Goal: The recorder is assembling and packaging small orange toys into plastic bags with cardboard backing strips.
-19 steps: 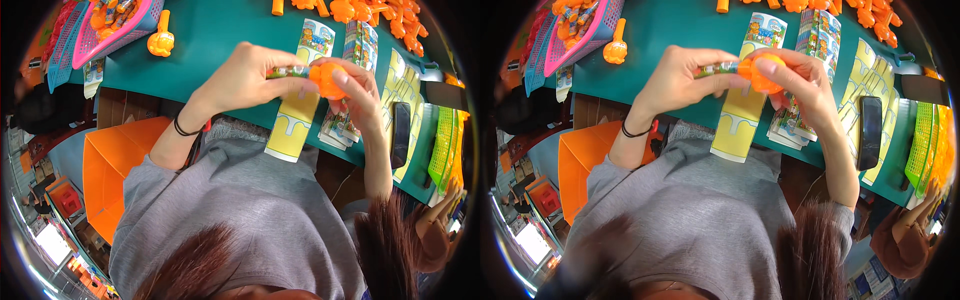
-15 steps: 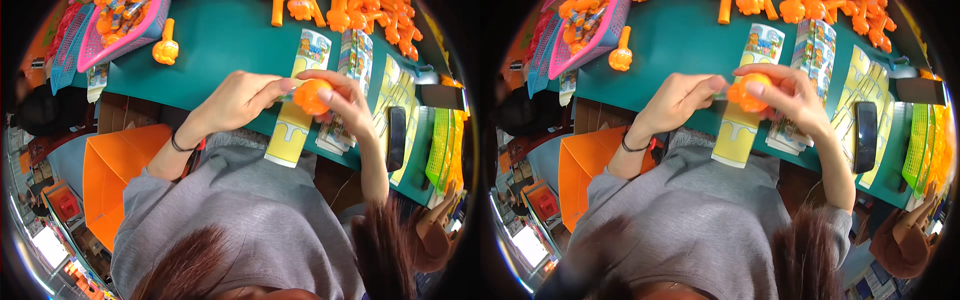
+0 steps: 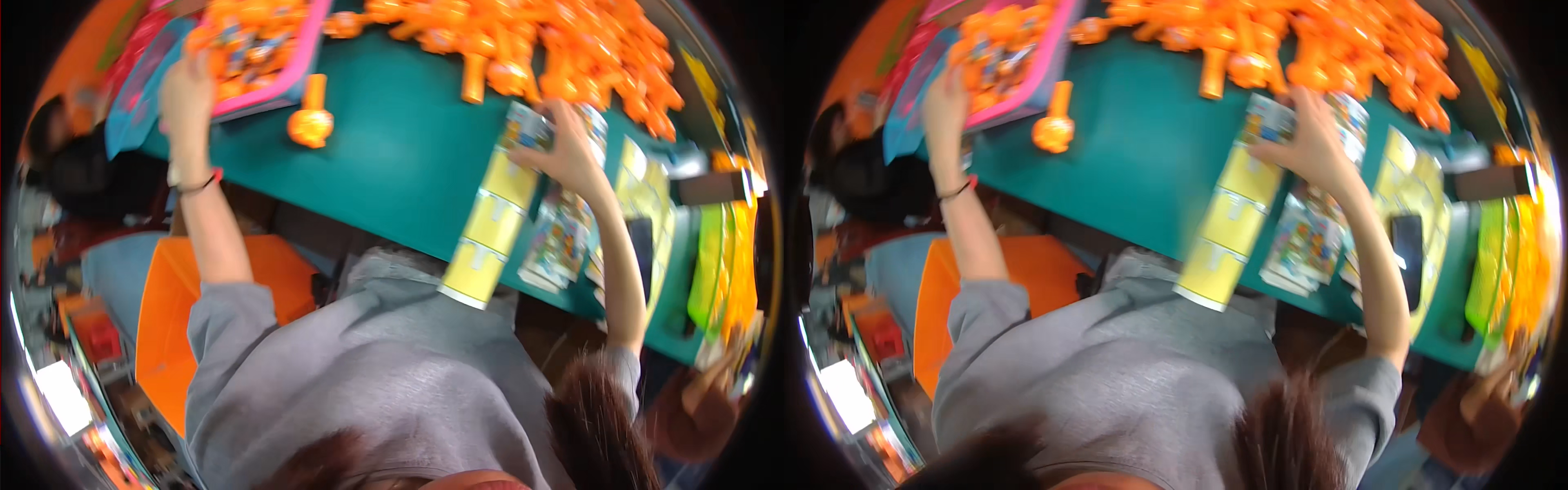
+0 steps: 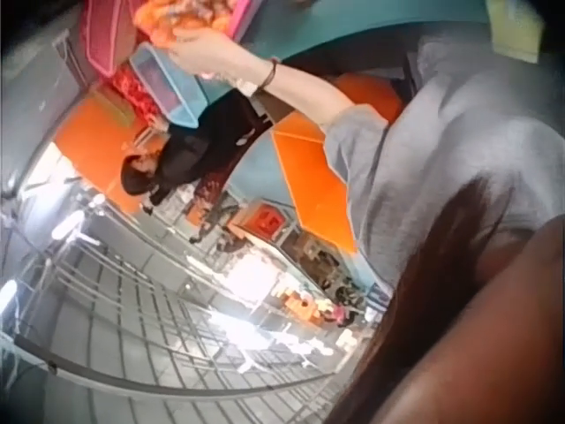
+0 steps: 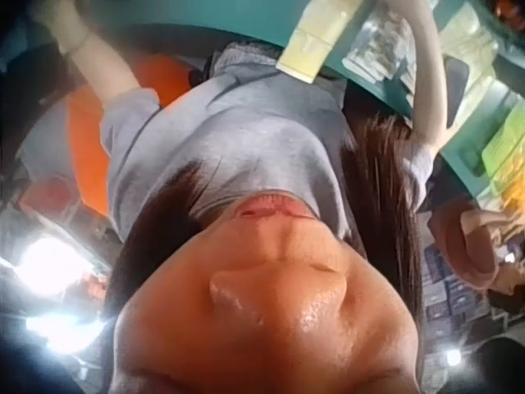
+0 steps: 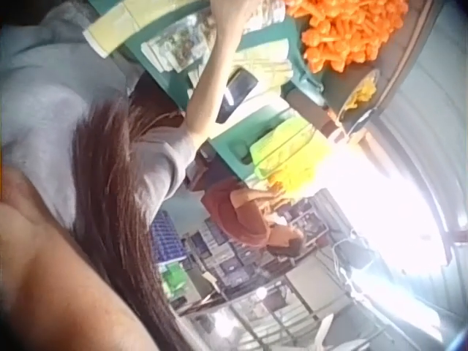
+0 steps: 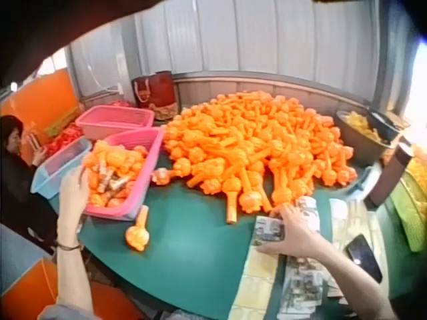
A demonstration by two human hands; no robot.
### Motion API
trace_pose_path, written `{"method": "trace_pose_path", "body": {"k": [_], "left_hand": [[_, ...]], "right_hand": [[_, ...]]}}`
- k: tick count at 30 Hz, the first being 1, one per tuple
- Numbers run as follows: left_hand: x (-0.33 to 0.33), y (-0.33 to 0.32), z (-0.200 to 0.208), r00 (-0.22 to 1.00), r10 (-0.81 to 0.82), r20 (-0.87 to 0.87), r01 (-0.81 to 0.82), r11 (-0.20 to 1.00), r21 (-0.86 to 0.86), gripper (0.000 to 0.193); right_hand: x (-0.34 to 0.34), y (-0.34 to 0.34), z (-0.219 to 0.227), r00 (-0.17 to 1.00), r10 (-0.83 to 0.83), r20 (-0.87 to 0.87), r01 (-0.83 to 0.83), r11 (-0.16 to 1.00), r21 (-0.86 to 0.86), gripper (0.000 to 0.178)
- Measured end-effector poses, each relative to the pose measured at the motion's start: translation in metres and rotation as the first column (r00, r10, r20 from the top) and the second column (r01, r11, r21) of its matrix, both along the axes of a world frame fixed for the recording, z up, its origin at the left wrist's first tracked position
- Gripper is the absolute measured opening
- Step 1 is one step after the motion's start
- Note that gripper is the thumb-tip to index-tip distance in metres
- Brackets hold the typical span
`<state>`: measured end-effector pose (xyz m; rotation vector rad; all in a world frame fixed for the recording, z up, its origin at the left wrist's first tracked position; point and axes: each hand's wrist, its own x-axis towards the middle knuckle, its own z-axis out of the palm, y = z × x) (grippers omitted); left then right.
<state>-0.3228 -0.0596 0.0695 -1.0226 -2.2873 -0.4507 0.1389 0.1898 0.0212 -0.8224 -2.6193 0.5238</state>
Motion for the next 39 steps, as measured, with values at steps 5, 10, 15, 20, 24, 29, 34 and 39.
{"method": "trace_pose_path", "body": {"k": [5, 10, 15, 20, 24, 29, 34, 39], "left_hand": [[0.179, 0.03, 0.004, 0.743, -0.608, 0.281, 0.445, 0.762, 0.471, 0.024], [0.281, 0.082, -0.032, -0.057, -0.66, 0.749, 0.514, 0.624, 0.589, 0.025], [0.305, 0.094, -0.048, -0.365, -0.585, 0.724, 0.353, 0.633, 0.689, 0.019], [0.312, 0.097, -0.061, -0.338, -0.654, 0.676, 0.242, 0.634, 0.734, 0.017], [0.311, 0.096, -0.067, -0.149, -0.731, 0.666, 0.419, 0.563, 0.712, 0.017], [0.313, 0.094, -0.07, 0.07, -0.79, 0.609, 0.59, 0.525, 0.613, 0.017], [0.312, 0.092, -0.067, 0.014, -0.767, 0.641, 0.55, 0.541, 0.636, 0.019], [0.313, 0.092, -0.068, 0.005, -0.79, 0.613, 0.53, 0.522, 0.668, 0.018]], "right_hand": [[0.012, -0.006, 0.008, 0.93, -0.126, -0.345, -0.14, 0.746, -0.651, 0.031], [0.022, -0.017, 0.009, 0.811, -0.209, -0.547, -0.29, 0.668, -0.685, 0.042], [0.018, -0.032, 0.002, 0.791, -0.13, -0.598, -0.183, 0.882, -0.435, 0.044], [0.021, -0.053, 0.01, 0.918, 0.108, -0.382, -0.052, 0.987, 0.153, 0.025], [0.017, -0.058, 0.002, 0.888, 0.015, -0.46, -0.086, 0.987, -0.134, 0.024], [0.017, -0.049, -0.001, 0.877, 0.195, -0.44, -0.162, 0.98, 0.113, 0.017], [0.01, -0.051, 0.001, 0.89, 0.213, -0.404, -0.124, 0.964, 0.235, 0.01], [0.008, -0.054, 0.0, 0.877, 0.101, -0.469, -0.153, 0.985, -0.075, 0.013]]}}
